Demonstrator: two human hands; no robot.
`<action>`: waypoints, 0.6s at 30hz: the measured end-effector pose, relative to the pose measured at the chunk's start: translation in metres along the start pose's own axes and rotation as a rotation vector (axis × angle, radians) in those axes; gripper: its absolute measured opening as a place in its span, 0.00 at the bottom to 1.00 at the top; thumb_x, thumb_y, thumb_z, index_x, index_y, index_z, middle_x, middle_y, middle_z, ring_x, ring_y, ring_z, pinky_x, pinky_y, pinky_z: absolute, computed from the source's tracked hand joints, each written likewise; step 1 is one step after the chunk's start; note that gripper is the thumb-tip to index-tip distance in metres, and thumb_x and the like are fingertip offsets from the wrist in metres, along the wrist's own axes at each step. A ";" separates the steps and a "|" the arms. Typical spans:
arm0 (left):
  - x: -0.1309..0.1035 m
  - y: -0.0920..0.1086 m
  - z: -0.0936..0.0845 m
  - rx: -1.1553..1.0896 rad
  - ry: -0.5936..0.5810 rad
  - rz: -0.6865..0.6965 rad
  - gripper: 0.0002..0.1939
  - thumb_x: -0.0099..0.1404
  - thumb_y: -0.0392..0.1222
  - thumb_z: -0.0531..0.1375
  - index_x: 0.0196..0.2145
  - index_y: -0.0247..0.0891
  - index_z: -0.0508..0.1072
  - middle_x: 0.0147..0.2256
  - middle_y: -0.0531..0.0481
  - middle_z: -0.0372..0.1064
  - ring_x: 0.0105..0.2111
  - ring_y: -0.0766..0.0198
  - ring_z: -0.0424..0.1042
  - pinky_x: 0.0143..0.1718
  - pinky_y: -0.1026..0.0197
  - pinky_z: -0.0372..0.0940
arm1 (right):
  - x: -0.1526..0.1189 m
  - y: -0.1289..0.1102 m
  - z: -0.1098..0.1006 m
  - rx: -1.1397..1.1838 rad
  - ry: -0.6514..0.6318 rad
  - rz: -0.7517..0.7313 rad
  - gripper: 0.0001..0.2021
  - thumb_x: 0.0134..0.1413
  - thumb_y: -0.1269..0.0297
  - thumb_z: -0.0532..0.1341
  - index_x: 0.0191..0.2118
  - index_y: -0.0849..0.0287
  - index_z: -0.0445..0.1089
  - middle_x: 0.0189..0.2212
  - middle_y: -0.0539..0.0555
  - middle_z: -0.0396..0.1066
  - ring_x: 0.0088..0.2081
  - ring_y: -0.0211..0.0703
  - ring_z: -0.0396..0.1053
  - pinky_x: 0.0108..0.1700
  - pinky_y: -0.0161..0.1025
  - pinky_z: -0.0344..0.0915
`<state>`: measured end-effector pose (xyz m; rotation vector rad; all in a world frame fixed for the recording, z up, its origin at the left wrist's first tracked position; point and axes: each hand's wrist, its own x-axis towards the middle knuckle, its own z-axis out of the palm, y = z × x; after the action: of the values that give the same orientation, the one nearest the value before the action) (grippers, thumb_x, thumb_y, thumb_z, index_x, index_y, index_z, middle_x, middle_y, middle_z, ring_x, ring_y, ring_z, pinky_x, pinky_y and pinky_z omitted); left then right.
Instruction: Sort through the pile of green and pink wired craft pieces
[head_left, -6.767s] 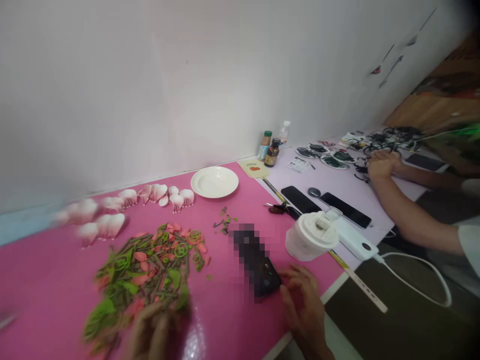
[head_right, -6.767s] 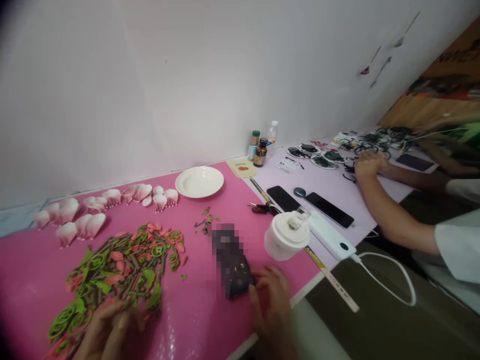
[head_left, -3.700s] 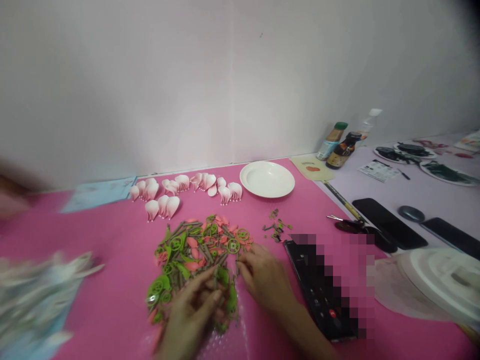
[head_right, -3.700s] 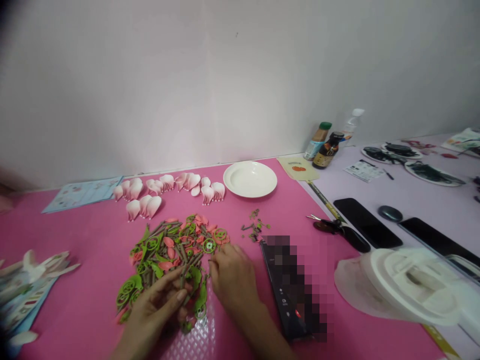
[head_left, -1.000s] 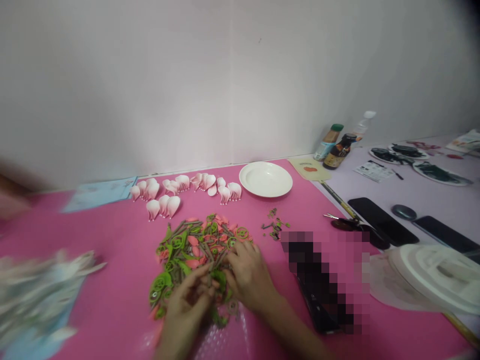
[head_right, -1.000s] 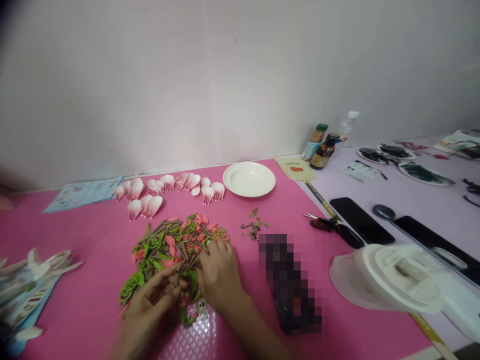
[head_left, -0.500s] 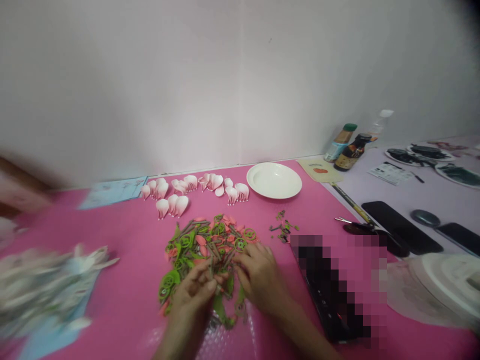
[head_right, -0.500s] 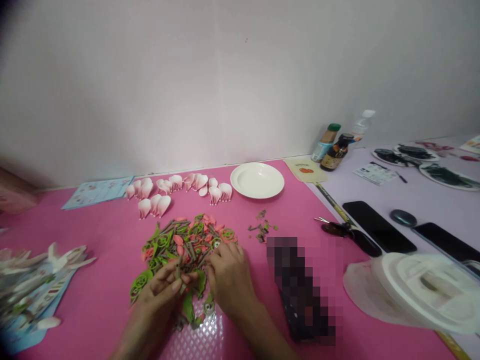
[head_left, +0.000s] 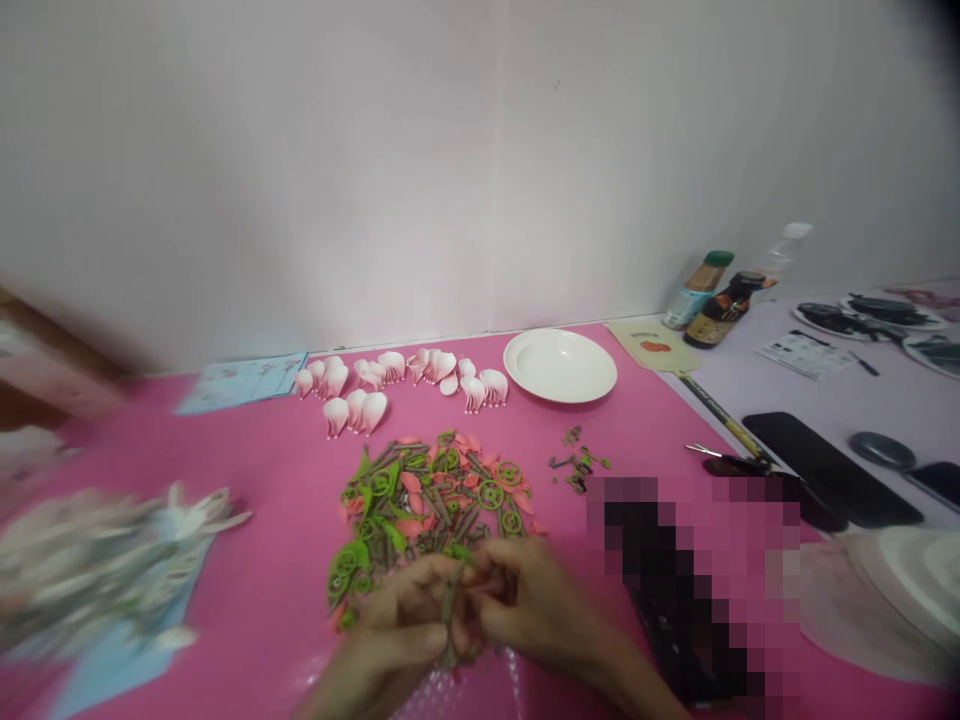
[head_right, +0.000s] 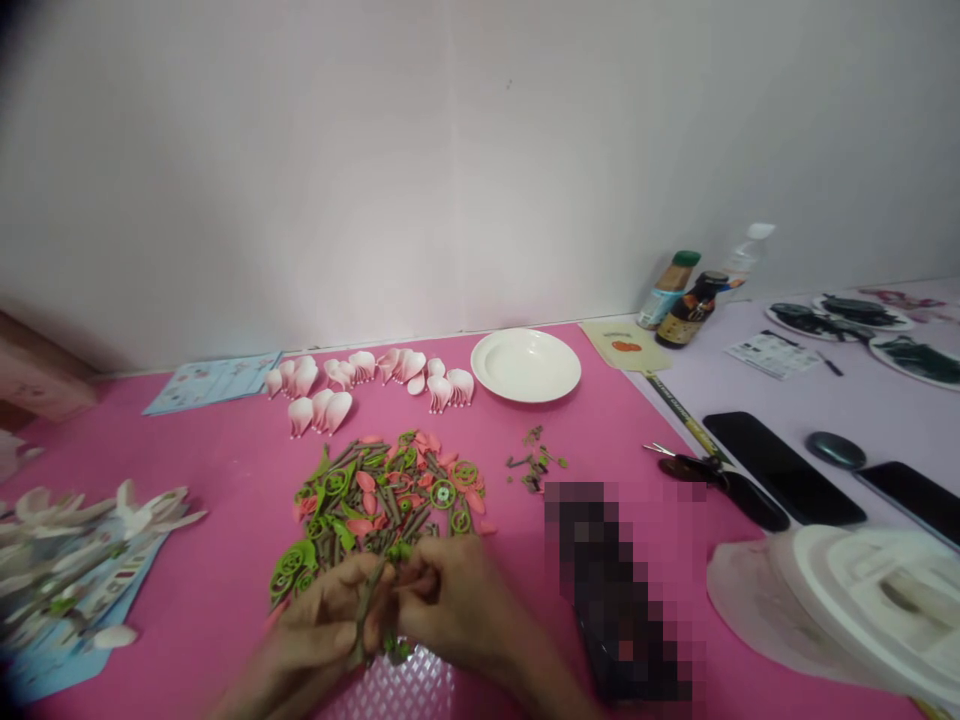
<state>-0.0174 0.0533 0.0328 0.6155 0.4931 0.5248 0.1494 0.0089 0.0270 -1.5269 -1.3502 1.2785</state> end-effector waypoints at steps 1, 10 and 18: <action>-0.002 0.001 0.000 0.016 -0.005 0.000 0.18 0.46 0.40 0.71 0.36 0.36 0.78 0.21 0.49 0.71 0.25 0.65 0.69 0.30 0.64 0.61 | 0.000 0.001 0.000 0.036 -0.017 0.023 0.05 0.45 0.75 0.59 0.29 0.59 0.71 0.20 0.46 0.71 0.21 0.33 0.66 0.23 0.28 0.56; -0.021 0.016 -0.007 0.434 -0.078 -0.150 0.14 0.47 0.44 0.71 0.34 0.43 0.80 0.32 0.43 0.74 0.31 0.57 0.72 0.32 0.57 0.67 | -0.005 0.001 -0.006 0.035 -0.123 0.034 0.05 0.40 0.75 0.59 0.26 0.61 0.70 0.20 0.45 0.66 0.22 0.30 0.59 0.22 0.26 0.51; -0.024 0.009 -0.024 0.773 -0.279 -0.025 0.19 0.52 0.33 0.68 0.42 0.45 0.77 0.39 0.49 0.75 0.40 0.60 0.72 0.44 0.62 0.65 | -0.005 -0.003 -0.003 -0.025 -0.152 0.036 0.05 0.38 0.78 0.55 0.22 0.62 0.65 0.17 0.43 0.59 0.21 0.28 0.53 0.21 0.26 0.46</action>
<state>-0.0524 0.0552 0.0286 1.3987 0.4289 0.2000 0.1518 0.0053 0.0321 -1.5029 -1.4444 1.4294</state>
